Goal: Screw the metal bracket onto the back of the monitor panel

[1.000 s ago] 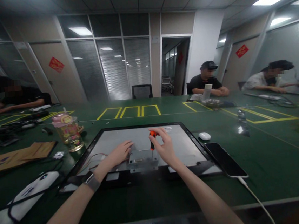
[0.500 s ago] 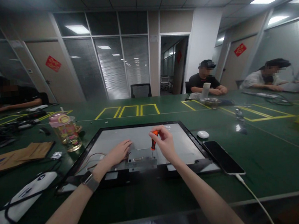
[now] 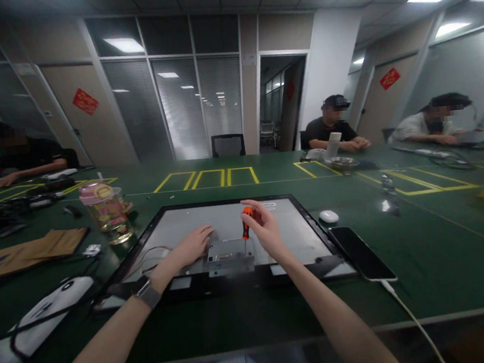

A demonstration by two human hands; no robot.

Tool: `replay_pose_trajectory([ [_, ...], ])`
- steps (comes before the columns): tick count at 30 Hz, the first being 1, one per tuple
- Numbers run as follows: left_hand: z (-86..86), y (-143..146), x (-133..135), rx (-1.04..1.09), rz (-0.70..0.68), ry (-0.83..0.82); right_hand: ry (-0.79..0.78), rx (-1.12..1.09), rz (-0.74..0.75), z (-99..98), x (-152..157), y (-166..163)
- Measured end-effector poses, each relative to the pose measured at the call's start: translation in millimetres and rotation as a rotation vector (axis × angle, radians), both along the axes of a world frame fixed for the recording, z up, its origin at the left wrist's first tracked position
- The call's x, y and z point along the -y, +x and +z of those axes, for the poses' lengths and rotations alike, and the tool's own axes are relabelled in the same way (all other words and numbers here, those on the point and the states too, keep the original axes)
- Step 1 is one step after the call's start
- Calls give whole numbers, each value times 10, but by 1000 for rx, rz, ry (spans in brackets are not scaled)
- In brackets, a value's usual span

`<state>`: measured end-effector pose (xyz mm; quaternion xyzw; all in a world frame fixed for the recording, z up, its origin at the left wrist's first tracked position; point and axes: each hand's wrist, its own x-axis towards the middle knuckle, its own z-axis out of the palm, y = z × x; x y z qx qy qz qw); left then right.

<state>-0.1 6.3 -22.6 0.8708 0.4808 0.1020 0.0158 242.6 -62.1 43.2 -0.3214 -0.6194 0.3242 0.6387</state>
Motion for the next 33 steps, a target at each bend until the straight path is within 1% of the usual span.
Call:
replay_pose_trajectory([
  [3,11,5,10,-13,-9,-4,27,40,66,28,24,7],
  [5,20,6,19,-5,-5,-8,50,97,72,22,31,7],
  [8,25,6,28,24,2,-18,94,163,-14,-11,35,-12],
  [11,19,7,31,33,11,-14,107,140,-97,-35,43,-41],
  [13,17,8,31,22,13,-3,82,113,-71,-28,55,-51],
  [16,26,8,34,2,-2,6,43,73,46,5,72,-45],
  [18,39,8,40,-8,-8,0,36,53,87,25,73,-34],
  [23,49,11,44,5,11,-16,44,72,15,26,33,-19],
  [26,35,14,34,-1,6,-11,53,86,38,16,22,-10],
  [29,30,16,30,-13,1,-1,132,210,16,18,41,10],
  [31,39,16,36,-28,0,-2,208,357,-46,23,60,22],
  [33,52,16,45,-45,4,-7,270,453,-110,24,75,21],
])
